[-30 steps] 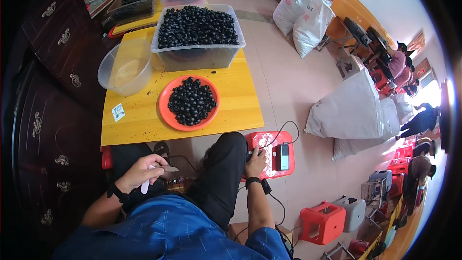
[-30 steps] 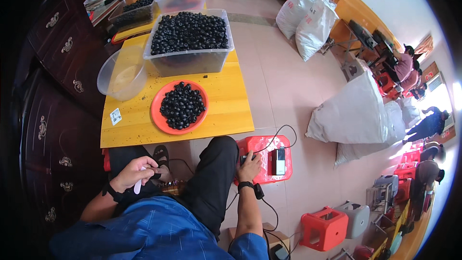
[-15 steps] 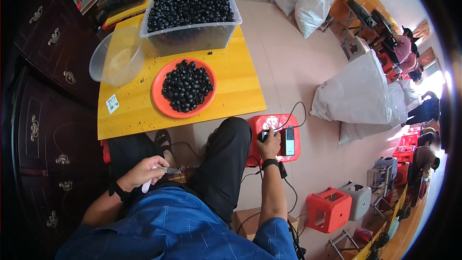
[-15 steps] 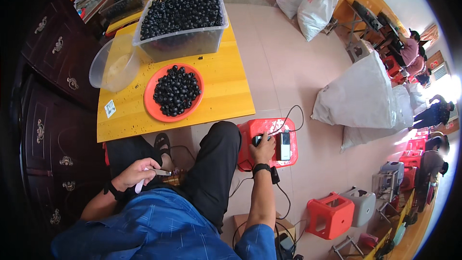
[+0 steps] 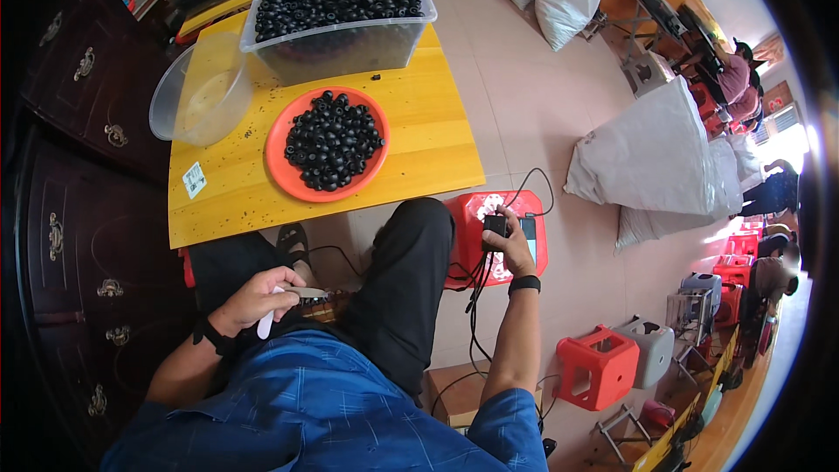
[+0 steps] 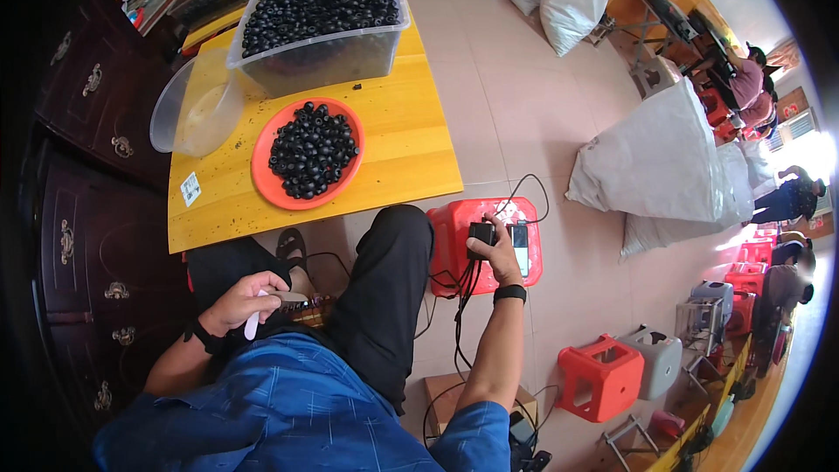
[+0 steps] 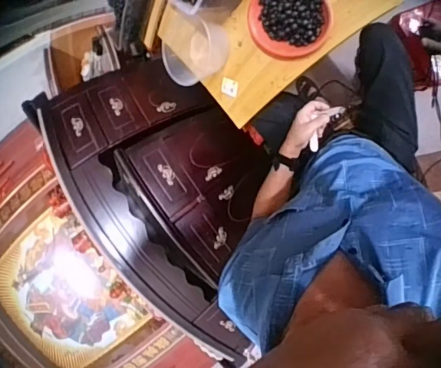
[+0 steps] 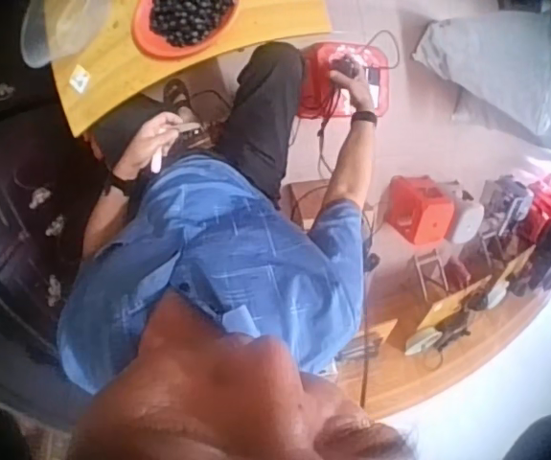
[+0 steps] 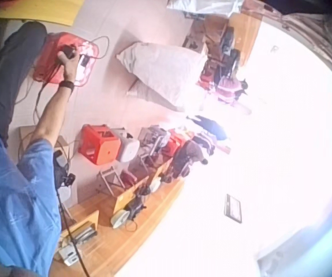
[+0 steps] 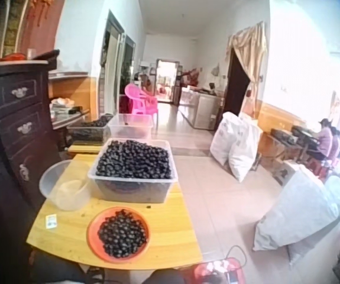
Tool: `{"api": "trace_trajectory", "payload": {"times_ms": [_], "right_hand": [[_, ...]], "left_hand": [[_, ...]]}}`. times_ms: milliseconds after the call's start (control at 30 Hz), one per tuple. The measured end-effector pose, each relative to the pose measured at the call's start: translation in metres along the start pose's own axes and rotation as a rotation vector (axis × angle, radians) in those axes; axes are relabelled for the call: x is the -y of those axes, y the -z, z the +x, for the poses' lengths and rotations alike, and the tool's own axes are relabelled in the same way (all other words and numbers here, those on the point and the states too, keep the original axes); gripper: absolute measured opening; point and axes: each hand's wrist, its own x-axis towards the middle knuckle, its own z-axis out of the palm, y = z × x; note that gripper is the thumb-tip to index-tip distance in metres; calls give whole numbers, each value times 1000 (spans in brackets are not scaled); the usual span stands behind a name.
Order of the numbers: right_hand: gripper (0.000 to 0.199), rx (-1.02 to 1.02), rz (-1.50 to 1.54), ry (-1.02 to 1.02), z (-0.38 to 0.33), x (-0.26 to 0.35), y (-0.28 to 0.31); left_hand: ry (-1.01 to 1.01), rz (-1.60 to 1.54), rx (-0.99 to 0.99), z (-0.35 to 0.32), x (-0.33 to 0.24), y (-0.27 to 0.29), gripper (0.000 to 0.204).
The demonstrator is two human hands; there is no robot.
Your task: Sorting and inspecting small black spherical components at a table using a handheld tool.
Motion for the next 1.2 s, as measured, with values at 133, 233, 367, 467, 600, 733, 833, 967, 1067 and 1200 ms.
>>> {"api": "trace_trajectory", "payload": {"times_ms": [133,233,367,467,600,733,833,967,1067,1200], "right_hand": [[87,5,235,59,-9,3,15],[88,48,440,169,-13,7,22],[93,83,565,258,-21,12,29],[96,113,652,304,-26,10,34],[99,121,829,390,-25,-9,40],[101,183,917,455,-26,-25,45],[104,185,928,446,-28,-11,25],[105,187,952,484,-35,-8,21],[104,200,962,503,-36,-5,15],[103,179,978,508,-37,-4,11]], "left_hand": [[-44,71,47,11,-25,-19,23],[-110,174,20,24,-30,-31,22],[-251,364,-2,40,-29,-47,35],[-311,517,12,48,-43,-64,41],[-471,621,35,69,-50,-86,36],[-505,596,55,108,-72,-124,25],[-510,466,97,154,-72,-145,32],[-143,222,246,197,-94,-194,42],[35,87,180,234,-83,-210,39],[99,45,272,257,-76,-228,31]]}}
